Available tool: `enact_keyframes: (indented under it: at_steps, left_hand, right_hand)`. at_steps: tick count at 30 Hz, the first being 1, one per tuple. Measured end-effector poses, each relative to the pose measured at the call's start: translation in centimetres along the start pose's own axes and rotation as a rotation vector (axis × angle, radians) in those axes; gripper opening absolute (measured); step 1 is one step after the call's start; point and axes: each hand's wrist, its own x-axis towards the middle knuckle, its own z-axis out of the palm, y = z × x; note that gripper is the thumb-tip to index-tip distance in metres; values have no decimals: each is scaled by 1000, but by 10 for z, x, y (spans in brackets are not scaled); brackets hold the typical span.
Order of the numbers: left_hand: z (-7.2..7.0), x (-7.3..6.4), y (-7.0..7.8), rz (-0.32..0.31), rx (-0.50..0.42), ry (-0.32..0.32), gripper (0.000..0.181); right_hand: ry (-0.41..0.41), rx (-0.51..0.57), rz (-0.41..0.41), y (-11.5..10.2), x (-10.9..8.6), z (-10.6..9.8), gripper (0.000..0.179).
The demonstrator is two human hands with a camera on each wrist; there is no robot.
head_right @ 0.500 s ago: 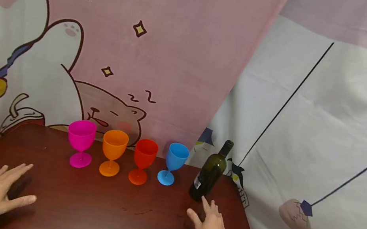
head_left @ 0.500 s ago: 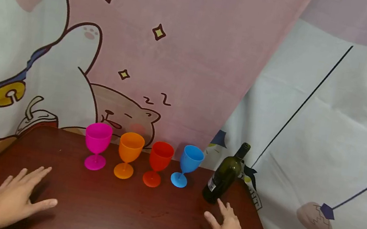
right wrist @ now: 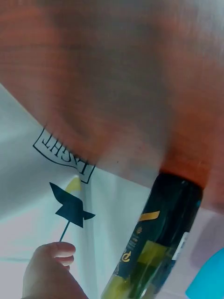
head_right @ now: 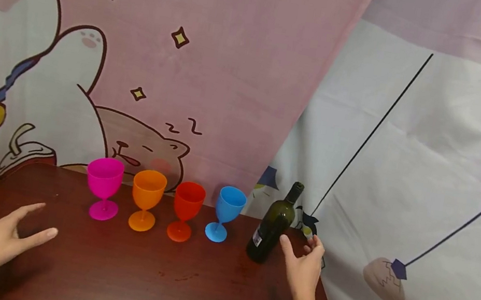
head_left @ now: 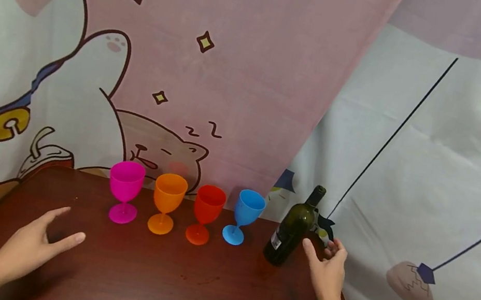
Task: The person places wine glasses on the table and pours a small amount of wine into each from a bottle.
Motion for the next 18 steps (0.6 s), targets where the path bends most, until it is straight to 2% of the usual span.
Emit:
enact_keyframes:
  at_steps: [4, 9, 13, 18]
  left_hand:
    - [3, 3, 11, 6, -27, 28, 104]
    - [8, 9, 22, 45, -55, 85, 103]
    - [13, 17, 31, 61, -73, 122, 104]
    - [17, 29, 42, 41, -110, 141, 109]
  right_hand:
    - [-98, 24, -7, -6, 20, 7, 116]
    - [-161, 27, -17, -17, 37, 27, 125]
    - [-153, 41, -4, -20, 42, 42, 126]
    - [-91, 69, -9, -17, 43, 60, 121]
